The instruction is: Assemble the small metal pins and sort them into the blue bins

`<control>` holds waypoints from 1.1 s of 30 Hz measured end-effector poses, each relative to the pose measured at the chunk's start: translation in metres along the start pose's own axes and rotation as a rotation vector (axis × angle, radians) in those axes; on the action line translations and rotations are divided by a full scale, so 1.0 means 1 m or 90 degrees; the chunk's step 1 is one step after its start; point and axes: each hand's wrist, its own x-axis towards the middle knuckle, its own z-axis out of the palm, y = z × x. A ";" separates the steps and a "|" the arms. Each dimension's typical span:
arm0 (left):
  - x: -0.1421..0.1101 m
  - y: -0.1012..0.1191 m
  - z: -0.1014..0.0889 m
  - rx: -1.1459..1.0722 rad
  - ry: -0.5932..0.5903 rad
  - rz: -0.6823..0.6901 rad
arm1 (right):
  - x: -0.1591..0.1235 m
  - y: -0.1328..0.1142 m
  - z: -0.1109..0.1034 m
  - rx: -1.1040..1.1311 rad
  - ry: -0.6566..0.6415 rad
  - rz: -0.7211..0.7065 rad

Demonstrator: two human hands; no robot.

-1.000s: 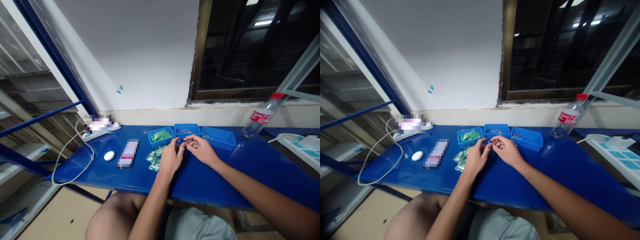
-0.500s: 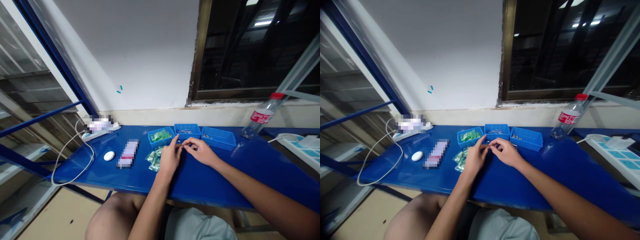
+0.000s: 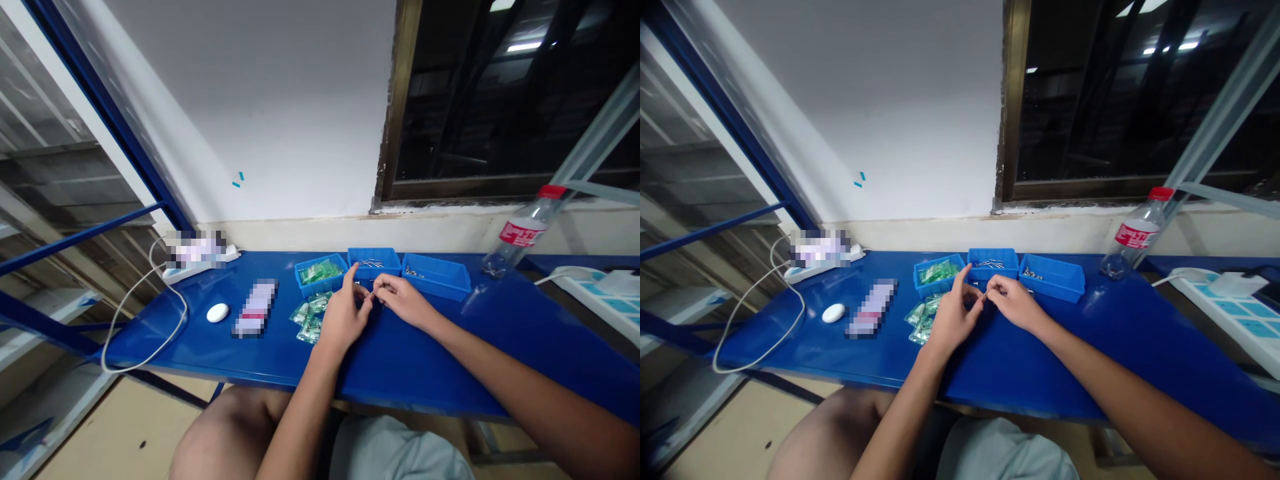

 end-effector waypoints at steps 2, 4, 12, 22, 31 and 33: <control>0.002 0.001 0.000 -0.066 0.054 -0.027 | -0.001 -0.001 0.001 0.053 -0.019 0.023; 0.004 0.001 -0.001 -0.124 0.098 -0.059 | -0.002 -0.004 0.002 0.078 -0.046 0.028; 0.006 0.003 -0.005 -0.249 0.121 -0.098 | -0.005 -0.002 0.009 0.078 -0.063 -0.002; 0.005 0.005 -0.007 -0.159 0.083 -0.090 | -0.002 0.001 0.004 0.084 0.028 0.021; 0.002 0.002 -0.004 -0.062 0.109 -0.100 | 0.014 -0.001 -0.007 0.146 0.091 0.097; 0.001 0.002 -0.005 -0.046 0.105 -0.094 | 0.020 0.002 -0.010 0.163 0.088 0.119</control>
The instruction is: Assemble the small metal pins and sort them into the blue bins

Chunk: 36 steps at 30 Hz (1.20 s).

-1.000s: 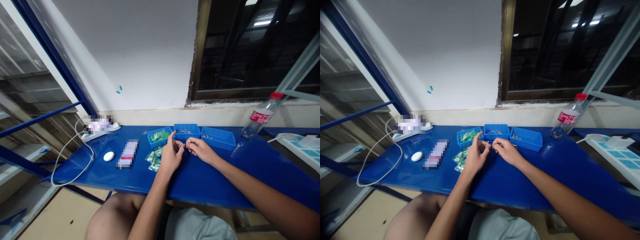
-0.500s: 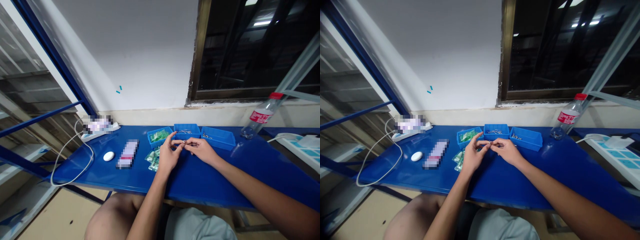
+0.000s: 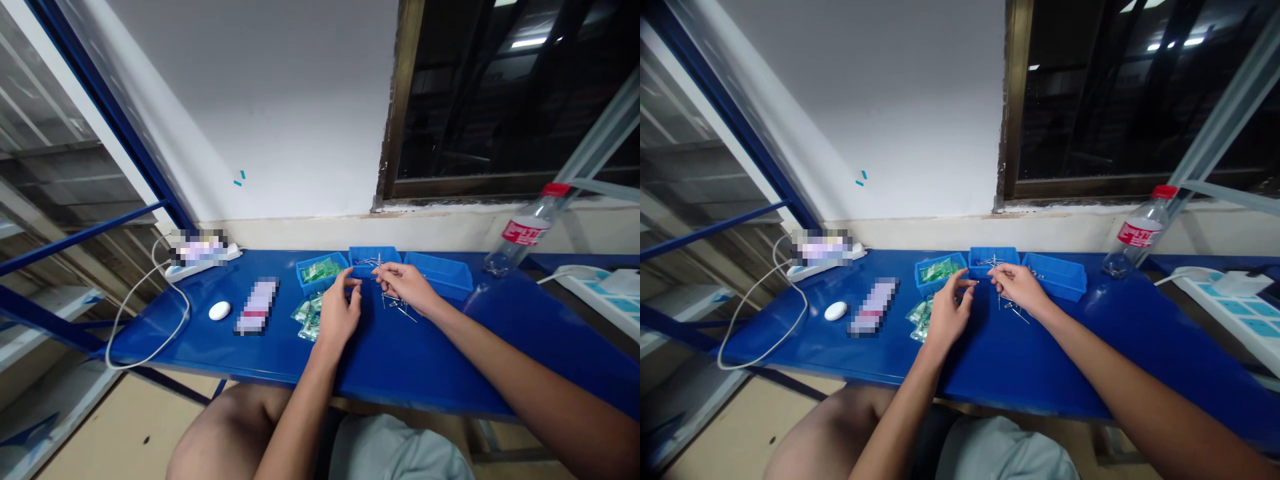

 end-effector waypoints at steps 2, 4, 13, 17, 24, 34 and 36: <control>-0.001 0.000 -0.001 0.011 -0.002 0.008 | 0.004 0.001 -0.003 -0.009 0.003 0.039; -0.002 -0.001 -0.001 0.020 -0.002 0.012 | 0.005 0.001 -0.005 -0.059 0.006 0.051; -0.004 -0.005 -0.001 0.147 -0.018 0.062 | -0.011 0.012 -0.013 -0.588 -0.072 -0.376; -0.004 -0.005 0.001 0.177 -0.026 0.073 | -0.010 0.022 -0.016 -0.614 -0.114 -0.382; -0.001 -0.007 0.006 0.188 -0.037 0.076 | -0.007 0.020 -0.014 -0.620 -0.126 -0.388; -0.003 -0.009 0.004 0.193 -0.048 0.089 | -0.009 0.014 -0.007 -0.597 -0.131 -0.408; -0.003 -0.009 0.004 0.193 -0.047 0.093 | -0.008 0.012 -0.007 -0.607 -0.113 -0.414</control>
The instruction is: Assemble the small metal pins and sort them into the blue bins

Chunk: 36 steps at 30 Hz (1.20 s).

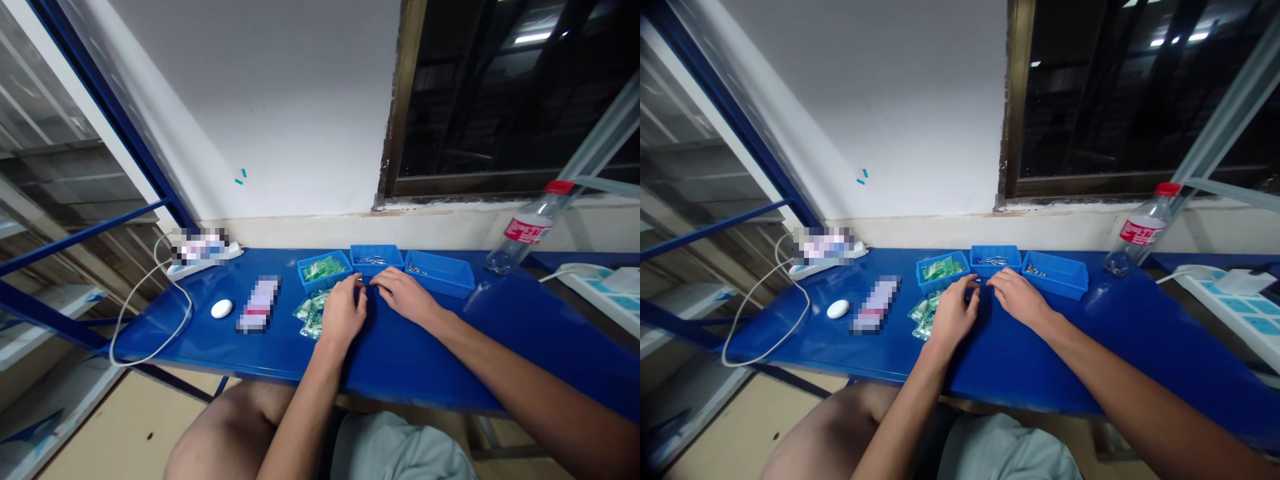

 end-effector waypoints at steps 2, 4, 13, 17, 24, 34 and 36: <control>0.000 0.001 0.000 0.001 -0.001 0.003 | 0.000 0.001 0.000 -0.008 0.005 0.005; -0.001 0.001 0.000 0.004 -0.005 0.002 | -0.001 0.002 0.001 -0.001 -0.009 0.003; 0.004 0.004 0.003 0.014 -0.010 -0.013 | 0.000 0.004 0.006 0.034 -0.028 -0.018; 0.004 0.005 0.003 0.003 -0.008 -0.009 | 0.001 0.001 0.003 0.062 0.024 -0.010; 0.002 0.005 -0.002 -0.022 -0.035 -0.065 | 0.002 -0.014 0.002 0.225 0.175 0.090; 0.005 0.003 0.000 -0.110 -0.018 -0.056 | 0.000 -0.026 0.014 0.538 0.223 0.175; 0.005 0.004 -0.001 -0.132 -0.007 -0.058 | 0.000 -0.027 0.012 0.537 0.234 0.179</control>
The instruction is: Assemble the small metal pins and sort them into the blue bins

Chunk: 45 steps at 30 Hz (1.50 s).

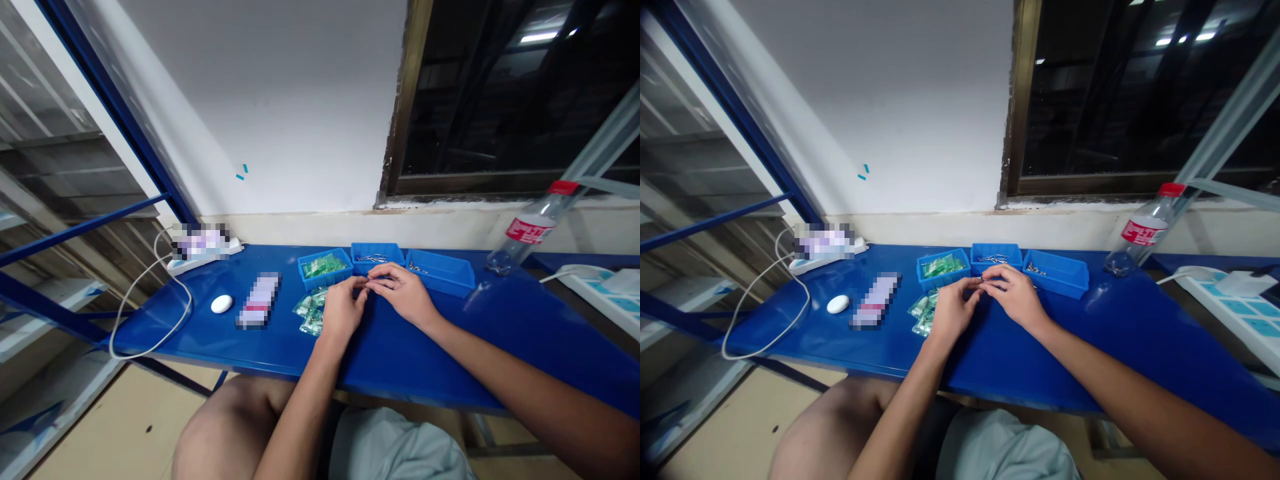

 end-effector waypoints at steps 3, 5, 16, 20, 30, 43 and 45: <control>0.000 0.002 -0.001 -0.002 0.019 -0.010 | 0.000 -0.002 -0.001 -0.058 0.004 -0.008; 0.000 0.002 -0.002 0.015 0.024 -0.012 | 0.000 -0.002 -0.001 -0.101 -0.012 -0.001; -0.004 0.006 -0.003 0.050 -0.002 0.008 | 0.002 -0.005 -0.004 -0.276 -0.057 -0.057; -0.005 0.007 -0.002 0.051 0.002 -0.008 | 0.000 -0.007 -0.003 -0.245 -0.056 -0.049; -0.002 -0.002 -0.002 0.028 -0.003 -0.029 | -0.003 -0.010 0.000 -0.174 -0.096 -0.005; -0.001 -0.008 0.001 -0.044 -0.008 -0.018 | -0.002 -0.001 -0.001 -0.119 -0.102 0.064; -0.001 -0.007 0.002 -0.070 -0.005 -0.029 | -0.002 -0.002 -0.002 -0.132 -0.104 0.050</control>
